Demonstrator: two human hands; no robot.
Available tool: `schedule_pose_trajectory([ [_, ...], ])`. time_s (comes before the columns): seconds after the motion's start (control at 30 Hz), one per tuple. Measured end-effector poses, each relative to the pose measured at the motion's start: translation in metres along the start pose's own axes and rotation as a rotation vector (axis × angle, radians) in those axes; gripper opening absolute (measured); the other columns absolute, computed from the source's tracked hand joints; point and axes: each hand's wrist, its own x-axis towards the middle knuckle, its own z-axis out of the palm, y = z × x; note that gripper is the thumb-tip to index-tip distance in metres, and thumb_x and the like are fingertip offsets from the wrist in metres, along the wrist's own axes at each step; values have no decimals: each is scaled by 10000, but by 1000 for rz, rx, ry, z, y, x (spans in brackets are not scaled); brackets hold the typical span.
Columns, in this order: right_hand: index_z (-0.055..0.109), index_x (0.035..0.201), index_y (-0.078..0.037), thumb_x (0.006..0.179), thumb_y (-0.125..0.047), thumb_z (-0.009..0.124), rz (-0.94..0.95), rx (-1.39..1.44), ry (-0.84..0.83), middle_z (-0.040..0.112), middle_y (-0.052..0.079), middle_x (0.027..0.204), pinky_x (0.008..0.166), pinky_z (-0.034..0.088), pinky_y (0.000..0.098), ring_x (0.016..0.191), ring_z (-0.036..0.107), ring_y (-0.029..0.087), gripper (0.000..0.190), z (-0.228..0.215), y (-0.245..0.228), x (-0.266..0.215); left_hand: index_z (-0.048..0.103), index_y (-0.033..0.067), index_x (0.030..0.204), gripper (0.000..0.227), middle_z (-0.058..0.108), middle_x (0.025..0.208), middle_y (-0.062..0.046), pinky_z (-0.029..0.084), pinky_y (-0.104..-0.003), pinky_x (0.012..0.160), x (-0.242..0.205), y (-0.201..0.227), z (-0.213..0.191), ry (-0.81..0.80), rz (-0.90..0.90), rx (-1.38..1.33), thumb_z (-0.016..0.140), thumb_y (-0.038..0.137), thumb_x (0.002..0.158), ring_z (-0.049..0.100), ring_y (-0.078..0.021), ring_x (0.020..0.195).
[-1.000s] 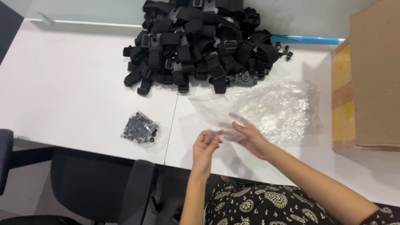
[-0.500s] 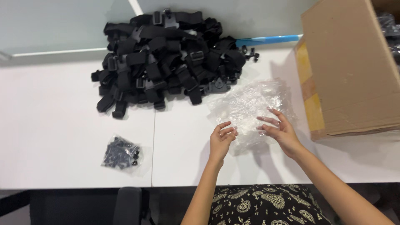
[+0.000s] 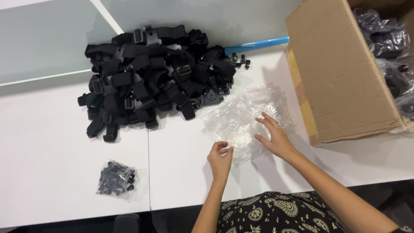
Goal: The person picks up a black plastic strap mount from a box, retrieves a small plastic bolt from a bag, inserts it through the mount by hand, and places the assembled part onto a pile on the desk.
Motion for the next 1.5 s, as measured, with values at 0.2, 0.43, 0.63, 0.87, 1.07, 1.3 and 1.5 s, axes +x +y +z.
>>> schedule_pose_trajectory([
  [0.2, 573, 1380, -140, 893, -273, 718, -151, 46, -113, 307, 176, 1640, 1149, 348, 509, 1488, 323, 396, 525, -38, -36, -12, 700, 63, 1055, 339, 647, 1118, -93, 515, -354, 753, -16, 39, 17, 238, 136, 247, 846, 247, 810, 615, -244, 896],
  [0.43, 600, 1361, -96, 919, -177, 684, -291, 213, -172, 463, 156, 1586, 1135, 416, 464, 1430, 491, 349, 457, -137, -93, -48, 704, 71, 1082, 207, 661, 1191, -83, 541, -341, 840, -41, 140, 77, 153, 500, -30, 725, 117, 881, 637, -235, 1090],
  [0.63, 626, 1316, -61, 920, 20, 618, -363, 229, -4, 548, 146, 1531, 1077, 537, 367, 1342, 624, 280, 405, -234, -86, -61, 706, 43, 1128, 245, 687, 1213, -99, 531, -385, 1009, -62, 232, 135, 39, 753, -133, 707, 13, 885, 652, -265, 1178],
  [0.87, 654, 1272, -47, 947, 31, 572, -307, 64, 182, 608, 135, 1476, 999, 562, 324, 1287, 657, 239, 344, -342, -24, -60, 709, 81, 1104, 189, 730, 1187, -80, 560, -362, 997, -64, 301, 207, -89, 936, -144, 777, 84, 927, 694, -252, 1139],
  [1.07, 528, 1431, -88, 959, -114, 566, -139, 6, 121, 627, 156, 1425, 977, 574, 353, 1173, 697, 232, 474, -399, 37, -37, 658, 32, 1222, 315, 704, 1247, -126, 513, -400, 1048, -47, 326, 259, -321, 976, 33, 743, 129, 935, 651, -303, 1209],
  [1.3, 293, 1543, -56, 892, -488, 617, -178, -327, -189, 439, 277, 1512, 1069, 392, 482, 1364, 463, 405, 846, -430, 95, 11, 589, 21, 1315, 478, 602, 1397, -194, 466, -458, 1073, -4, 336, 309, -237, 1108, 463, 729, 100, 865, 559, -356, 1302],
  [1.5, 304, 1576, -115, 852, -532, 640, 71, -335, -470, 476, 199, 1499, 1122, 412, 393, 1364, 510, 312, 901, -418, 151, 73, 559, -5, 1339, 725, 540, 1408, -261, 442, -489, 1017, 17, 330, 323, -351, 1025, 883, 735, 18, 636, 507, -417, 1288],
])
